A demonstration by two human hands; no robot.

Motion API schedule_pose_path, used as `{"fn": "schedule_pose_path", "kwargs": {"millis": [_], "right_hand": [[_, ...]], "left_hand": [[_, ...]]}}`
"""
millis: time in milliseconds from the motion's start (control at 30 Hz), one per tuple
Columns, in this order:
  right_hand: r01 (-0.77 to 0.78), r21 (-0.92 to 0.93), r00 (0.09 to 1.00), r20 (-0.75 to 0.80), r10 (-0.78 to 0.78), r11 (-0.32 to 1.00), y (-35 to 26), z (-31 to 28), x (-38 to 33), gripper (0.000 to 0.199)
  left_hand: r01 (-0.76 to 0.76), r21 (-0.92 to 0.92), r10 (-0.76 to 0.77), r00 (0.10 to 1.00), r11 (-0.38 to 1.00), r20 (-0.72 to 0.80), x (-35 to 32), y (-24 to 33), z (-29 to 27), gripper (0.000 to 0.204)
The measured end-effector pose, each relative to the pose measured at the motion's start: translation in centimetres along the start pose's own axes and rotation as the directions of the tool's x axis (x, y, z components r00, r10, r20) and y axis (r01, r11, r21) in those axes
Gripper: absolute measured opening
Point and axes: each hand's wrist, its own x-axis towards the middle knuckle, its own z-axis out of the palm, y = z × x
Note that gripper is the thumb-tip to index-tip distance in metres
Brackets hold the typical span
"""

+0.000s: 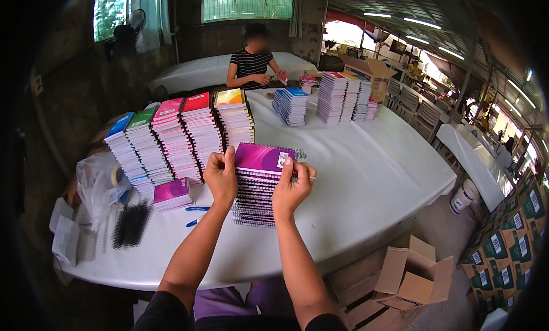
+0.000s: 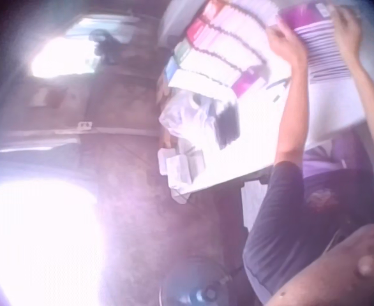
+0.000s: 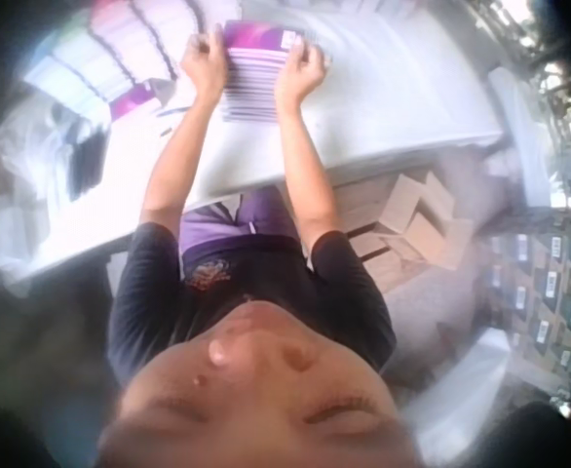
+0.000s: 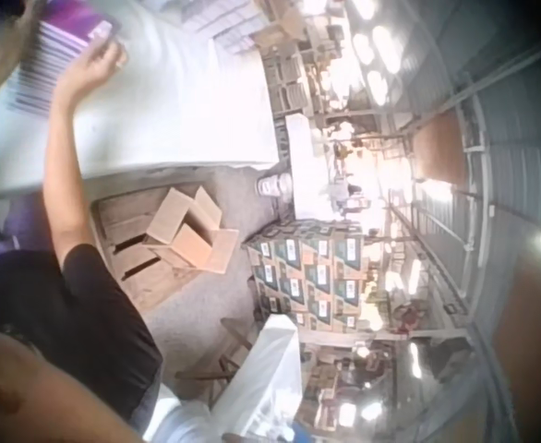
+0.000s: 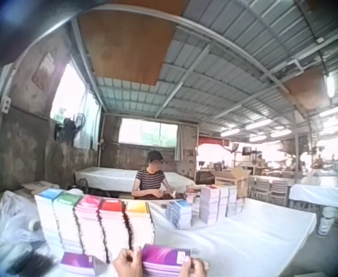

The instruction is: The person assembles spiral notebooks by hand, picking up plastic coils and threading them through the pre-punched holes of notebook covers and pages, then using a tool to trim and crimp the coil ends.

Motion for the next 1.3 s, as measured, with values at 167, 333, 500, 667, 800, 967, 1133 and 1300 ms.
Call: {"fn": "schedule_pose_path", "kwargs": {"millis": [167, 333, 500, 667, 800, 967, 1133, 1300], "right_hand": [[-0.048, 0.069, 0.999, -0.013, 0.049, 0.996, 0.0, 0.3, 0.2, 0.016], [0.055, 0.07, 0.997, -0.06, -0.051, 0.996, -0.3, -3.0, -0.1, 0.015], [0.16, 0.16, 0.985, 0.033, -0.167, 0.974, -0.5, -6.1, -6.2, 0.016], [-0.029, 0.321, 0.739, 0.645, -0.196, 0.946, -0.1, -4.5, -12.9, 0.024], [0.275, 0.233, 0.484, 0.805, -0.344, 0.933, -3.3, -2.0, -14.8, 0.06], [0.327, 0.408, 0.457, 0.721, -0.521, 0.852, -2.3, -0.3, -14.9, 0.046], [-0.545, 0.044, 0.111, 0.994, 0.02, 0.837, 2.1, -1.7, -13.5, 0.029], [-0.758, 0.127, 0.182, 0.983, 0.019, 0.64, 3.9, -2.1, -13.8, 0.02]], "left_hand": [[0.057, -0.071, -0.055, 0.998, 0.996, 0.032, 0.8, -0.8, -0.4, 0.028], [-0.062, 0.092, 0.049, 0.99, 0.994, 0.129, 4.0, -3.7, -6.3, 0.014], [-0.546, 0.699, 0.137, 0.823, 0.462, 0.552, 6.1, -12.1, -18.7, 0.027], [-0.417, 0.783, -0.059, 0.866, 0.461, 0.496, 3.3, -11.4, -21.7, 0.025], [0.028, 0.64, -0.26, 0.927, 0.768, 0.271, -0.9, -5.5, -19.4, 0.024], [0.398, 0.041, -0.399, 0.899, 0.916, 0.183, -5.9, -0.1, -18.9, 0.026], [0.574, 0.029, -0.53, 0.735, 0.818, 0.423, -7.5, -5.4, -20.3, 0.037], [0.543, -0.026, -0.487, 0.772, 0.839, 0.408, -10.4, -8.4, -19.1, 0.029]]}}
